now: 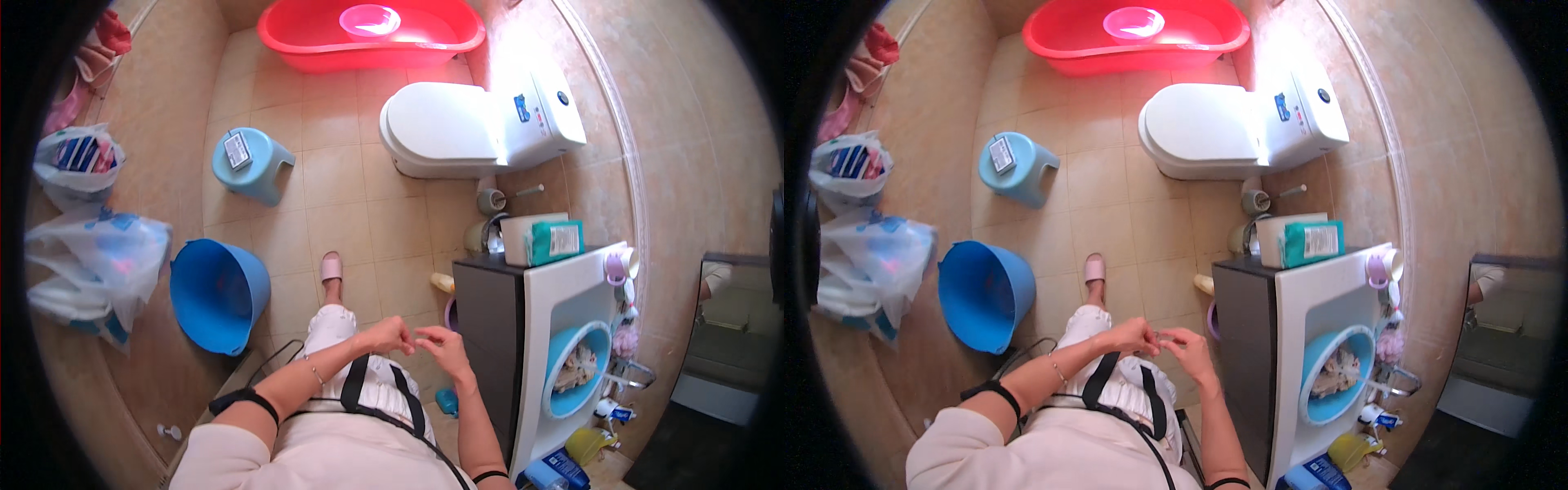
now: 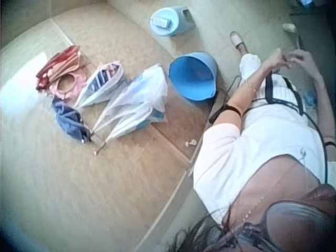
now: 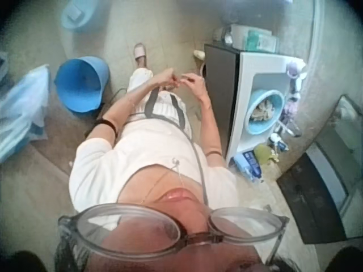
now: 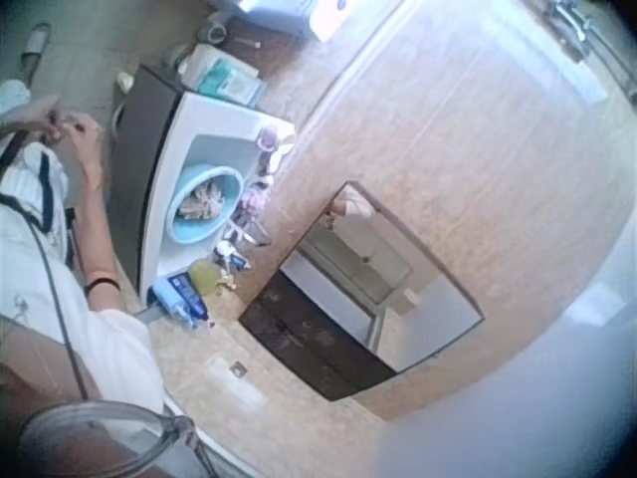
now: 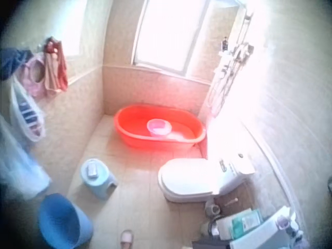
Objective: The recorder is washing a basin full of clothes by hand in a bathroom sink, using soap and scrubbing the garments.
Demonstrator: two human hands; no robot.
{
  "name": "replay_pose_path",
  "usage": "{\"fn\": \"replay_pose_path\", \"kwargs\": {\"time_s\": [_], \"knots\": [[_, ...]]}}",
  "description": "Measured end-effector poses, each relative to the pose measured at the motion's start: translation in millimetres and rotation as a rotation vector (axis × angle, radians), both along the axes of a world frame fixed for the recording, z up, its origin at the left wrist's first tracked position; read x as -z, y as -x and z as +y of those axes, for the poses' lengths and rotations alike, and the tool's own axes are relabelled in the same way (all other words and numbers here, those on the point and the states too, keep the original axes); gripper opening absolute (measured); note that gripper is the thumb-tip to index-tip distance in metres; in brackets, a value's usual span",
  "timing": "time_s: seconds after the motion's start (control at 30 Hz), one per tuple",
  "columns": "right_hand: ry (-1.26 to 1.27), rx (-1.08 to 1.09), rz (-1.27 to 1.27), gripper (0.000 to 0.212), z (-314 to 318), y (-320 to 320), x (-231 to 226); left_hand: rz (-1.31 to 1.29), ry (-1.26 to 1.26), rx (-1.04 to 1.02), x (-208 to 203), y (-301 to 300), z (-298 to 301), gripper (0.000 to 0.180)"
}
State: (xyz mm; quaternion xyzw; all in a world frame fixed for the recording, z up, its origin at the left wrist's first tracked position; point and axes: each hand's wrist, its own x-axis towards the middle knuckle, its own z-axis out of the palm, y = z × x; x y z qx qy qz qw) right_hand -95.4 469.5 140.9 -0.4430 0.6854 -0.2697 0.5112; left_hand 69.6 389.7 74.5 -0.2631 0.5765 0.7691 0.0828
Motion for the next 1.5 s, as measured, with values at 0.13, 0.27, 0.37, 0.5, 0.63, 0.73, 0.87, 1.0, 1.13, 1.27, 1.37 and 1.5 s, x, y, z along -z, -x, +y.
{"fn": "replay_pose_path", "kwargs": {"time_s": [0.13,0.27,0.37,0.5,0.63,0.73,0.87,1.0,1.13,1.27,1.37,1.5], "knots": [[-0.273,0.031,-0.224,0.021,-64.1,-2.9,63.4,-0.135,0.164,-0.135,28.7,-36.8,-56.4,0.015],[-0.423,0.555,-0.48,0.027,-123.7,20.6,152.6,-0.402,0.088,-0.379,63.2,-82.4,-104.2,0.019],[-0.489,0.881,-0.478,0.034,-144.3,72.7,226.8,-0.56,-0.008,-0.543,44.2,-96.1,-140.3,0.018],[-0.518,1.29,-0.607,0.037,-158.6,153.0,313.7,-0.656,-0.034,-0.662,74.9,-109.6,-152.0,0.013],[-0.232,1.636,-0.966,0.033,-179.9,226.6,396.1,-0.718,-0.09,-0.865,108.0,-92.5,-150.3,0.014],[-0.035,1.91,-1.123,0.034,-182.4,285.1,459.0,-0.725,-0.073,-0.848,131.2,-66.4,-155.3,0.013],[0.192,2.11,-1.168,0.037,-154.1,367.5,519.9,-0.773,-0.116,-0.738,161.0,-5.7,-170.6,0.011],[0.355,2.168,-1.16,0.049,-174.0,345.9,530.2,-0.818,-0.056,-0.69,168.5,14.6,-185.2,0.012],[0.094,2.142,-0.989,0.055,-212.7,309.9,518.7,-0.812,-0.003,-0.71,169.6,37.1,-216.1,0.014],[0.191,2.425,-0.925,0.05,-134.4,400.6,574.8,-0.568,-0.143,-0.795,184.7,101.4,-246.1,0.016],[0.31,2.12,-1.407,0.046,-134.1,368.9,584.7,-0.551,-0.056,-0.806,185.1,102.6,-260.7,0.017],[0.303,2.135,-1.135,0.044,-148.1,364.2,563.7,-0.426,-0.098,-0.927,193.2,103.9,-251.0,0.019]]}}
